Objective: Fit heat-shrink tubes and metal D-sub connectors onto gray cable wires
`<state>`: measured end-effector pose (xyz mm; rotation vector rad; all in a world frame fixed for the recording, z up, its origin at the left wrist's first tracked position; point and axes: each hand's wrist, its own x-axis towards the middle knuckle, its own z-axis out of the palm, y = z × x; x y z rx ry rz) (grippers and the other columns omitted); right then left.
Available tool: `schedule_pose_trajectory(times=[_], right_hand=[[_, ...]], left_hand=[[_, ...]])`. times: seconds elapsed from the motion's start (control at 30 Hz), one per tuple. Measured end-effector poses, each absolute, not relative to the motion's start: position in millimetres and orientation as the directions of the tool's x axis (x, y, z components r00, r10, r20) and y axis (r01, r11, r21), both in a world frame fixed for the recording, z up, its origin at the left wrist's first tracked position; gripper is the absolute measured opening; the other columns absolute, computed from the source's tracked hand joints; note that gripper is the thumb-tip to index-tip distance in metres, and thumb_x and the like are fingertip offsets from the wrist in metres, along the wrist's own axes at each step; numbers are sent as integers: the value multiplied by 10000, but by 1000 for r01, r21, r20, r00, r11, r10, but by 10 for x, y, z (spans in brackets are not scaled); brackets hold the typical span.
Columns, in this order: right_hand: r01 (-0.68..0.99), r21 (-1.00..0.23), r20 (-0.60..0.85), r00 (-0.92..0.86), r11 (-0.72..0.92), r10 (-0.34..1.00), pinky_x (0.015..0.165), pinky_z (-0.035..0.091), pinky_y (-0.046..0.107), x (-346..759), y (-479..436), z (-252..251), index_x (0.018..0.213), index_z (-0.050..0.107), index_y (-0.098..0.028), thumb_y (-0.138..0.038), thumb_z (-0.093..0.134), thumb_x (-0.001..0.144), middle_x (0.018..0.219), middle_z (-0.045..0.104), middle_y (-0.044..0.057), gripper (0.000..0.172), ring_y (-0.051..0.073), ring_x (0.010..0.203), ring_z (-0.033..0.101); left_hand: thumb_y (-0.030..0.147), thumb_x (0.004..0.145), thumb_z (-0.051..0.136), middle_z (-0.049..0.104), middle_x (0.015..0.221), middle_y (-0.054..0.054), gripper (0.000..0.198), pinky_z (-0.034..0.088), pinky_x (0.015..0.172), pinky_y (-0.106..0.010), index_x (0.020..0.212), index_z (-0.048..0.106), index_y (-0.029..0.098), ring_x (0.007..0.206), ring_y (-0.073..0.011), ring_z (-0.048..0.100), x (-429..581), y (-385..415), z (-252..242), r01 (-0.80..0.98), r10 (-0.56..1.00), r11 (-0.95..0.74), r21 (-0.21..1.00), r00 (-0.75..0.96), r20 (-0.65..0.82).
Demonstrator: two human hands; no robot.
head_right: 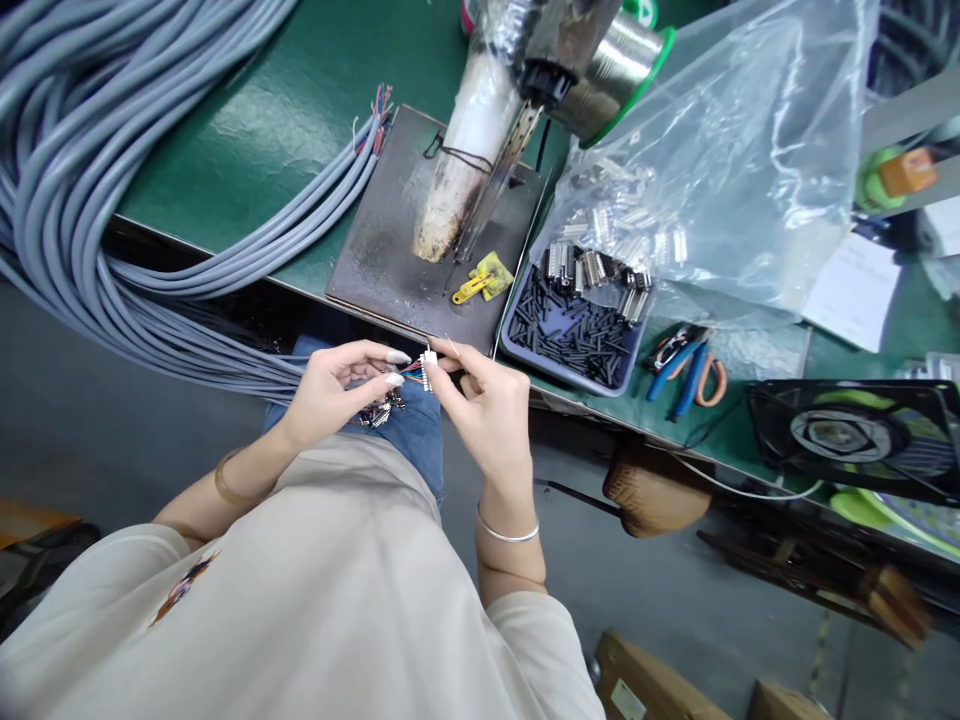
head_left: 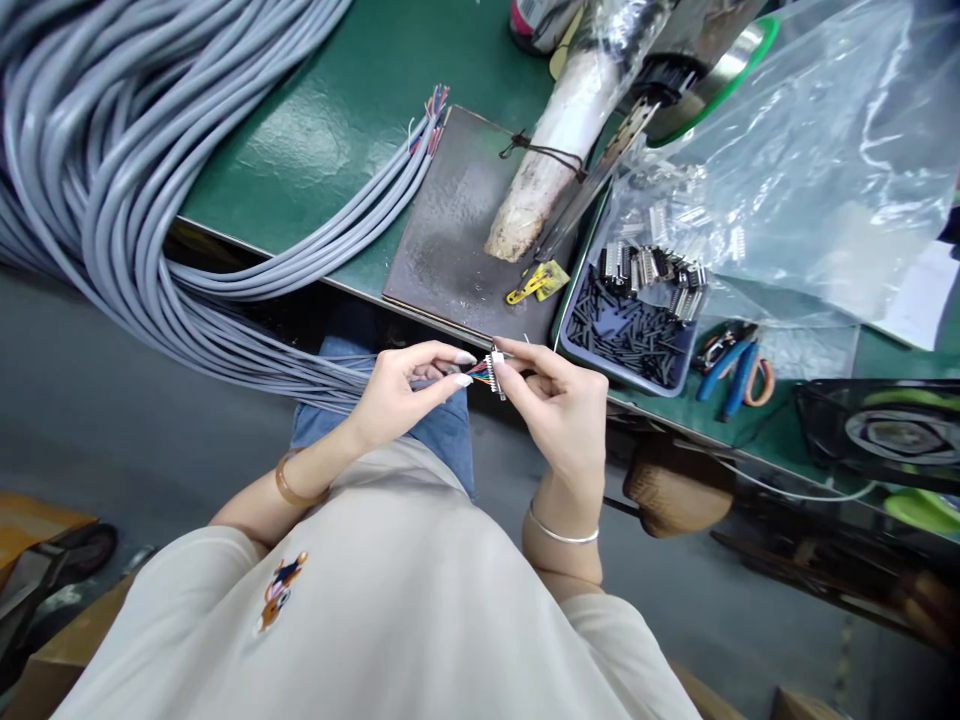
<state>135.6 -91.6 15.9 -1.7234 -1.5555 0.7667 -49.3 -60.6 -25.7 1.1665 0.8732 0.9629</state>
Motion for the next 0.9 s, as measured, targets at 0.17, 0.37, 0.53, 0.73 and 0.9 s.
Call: schedule_pose_trajectory(times=[0.17,0.37,0.53,0.73,0.9], right_hand=[[503,-861,-19,105,-70,994,488,393,215,1383,-892,24,1165,766,-193,-397,671,929,814,735,29,326,67,522,489],[495,-868,131,153,39,980,441,356,225,1370,-913,-56,1087,761,-216,-324,708,914,902,753,23,211,46,465,404],[686,-683,401,63,252,914,517,442,234,1346,-923,-22,1056,754,-221,-221,720,914,882,772,13,146,55,477,459],[740,-613,452,42,277,891,574,503,239,1356,-897,21,1001,776,-215,-271,707,933,819,780,19,112,101,577,631],[626,-764,321,164,153,933,519,445,243,1371,-887,15,1028,791,-229,-362,631,982,739,761,0,212,88,504,550]], left_hand=[[296,768,838,725,782,-13,282,568,560,-161,962,729,124,592,-73,650,-473,-622,-260,-234,951,172,957,293,-99],[240,767,828,776,841,-39,190,588,668,-177,903,755,129,691,-101,708,-475,-627,-207,-124,964,-15,992,260,47],[245,799,809,791,857,-44,158,583,698,-182,906,772,134,721,-106,714,-452,-635,-194,-38,963,-124,992,236,130],[306,814,787,745,714,-17,276,549,508,-182,1001,736,110,508,-82,643,-421,-603,-227,-170,937,214,962,315,-153],[351,787,817,743,690,-24,355,524,433,-184,996,695,91,424,-76,607,-449,-517,-188,-261,877,400,879,388,-284]])
